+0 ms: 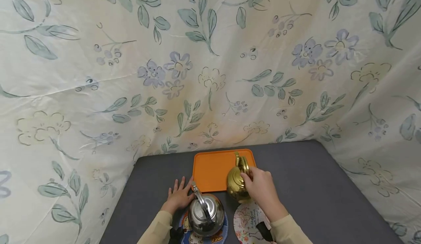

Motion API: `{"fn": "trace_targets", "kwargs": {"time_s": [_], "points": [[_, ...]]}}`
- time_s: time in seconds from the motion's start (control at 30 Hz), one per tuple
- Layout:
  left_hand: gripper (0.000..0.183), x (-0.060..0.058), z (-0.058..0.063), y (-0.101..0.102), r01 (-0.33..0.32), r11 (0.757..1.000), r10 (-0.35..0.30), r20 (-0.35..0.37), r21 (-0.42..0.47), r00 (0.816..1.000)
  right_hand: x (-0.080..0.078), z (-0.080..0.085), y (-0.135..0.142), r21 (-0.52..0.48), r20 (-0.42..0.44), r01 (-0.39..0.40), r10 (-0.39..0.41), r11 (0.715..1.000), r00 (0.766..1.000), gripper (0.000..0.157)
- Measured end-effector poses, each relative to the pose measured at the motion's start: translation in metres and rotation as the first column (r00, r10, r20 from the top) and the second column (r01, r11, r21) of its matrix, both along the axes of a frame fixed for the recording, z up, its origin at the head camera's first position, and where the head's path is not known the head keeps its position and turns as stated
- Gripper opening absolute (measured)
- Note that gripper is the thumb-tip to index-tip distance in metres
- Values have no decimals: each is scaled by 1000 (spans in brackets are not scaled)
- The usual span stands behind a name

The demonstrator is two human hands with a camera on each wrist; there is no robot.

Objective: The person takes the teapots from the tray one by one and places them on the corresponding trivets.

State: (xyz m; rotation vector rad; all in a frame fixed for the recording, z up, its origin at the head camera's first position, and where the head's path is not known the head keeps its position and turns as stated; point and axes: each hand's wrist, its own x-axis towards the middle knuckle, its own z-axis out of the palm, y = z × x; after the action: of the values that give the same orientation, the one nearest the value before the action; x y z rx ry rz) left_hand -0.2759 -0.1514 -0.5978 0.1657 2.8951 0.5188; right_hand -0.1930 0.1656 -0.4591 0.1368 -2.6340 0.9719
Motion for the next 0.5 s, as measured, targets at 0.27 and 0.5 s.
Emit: {"fn": "trace_targets", "kwargs": {"time_s": [0.27, 0.5], "points": [[75, -2, 1, -1, -4, 1000, 4, -1, -9, 1000, 10, -1, 1, -10, 17, 4, -4, 1000, 1000, 15], [74, -2, 2, -1, -3, 1000, 4, 9, -16, 1000, 20, -2, 2, -10, 27, 24, -24, 1000, 999, 17]]}}
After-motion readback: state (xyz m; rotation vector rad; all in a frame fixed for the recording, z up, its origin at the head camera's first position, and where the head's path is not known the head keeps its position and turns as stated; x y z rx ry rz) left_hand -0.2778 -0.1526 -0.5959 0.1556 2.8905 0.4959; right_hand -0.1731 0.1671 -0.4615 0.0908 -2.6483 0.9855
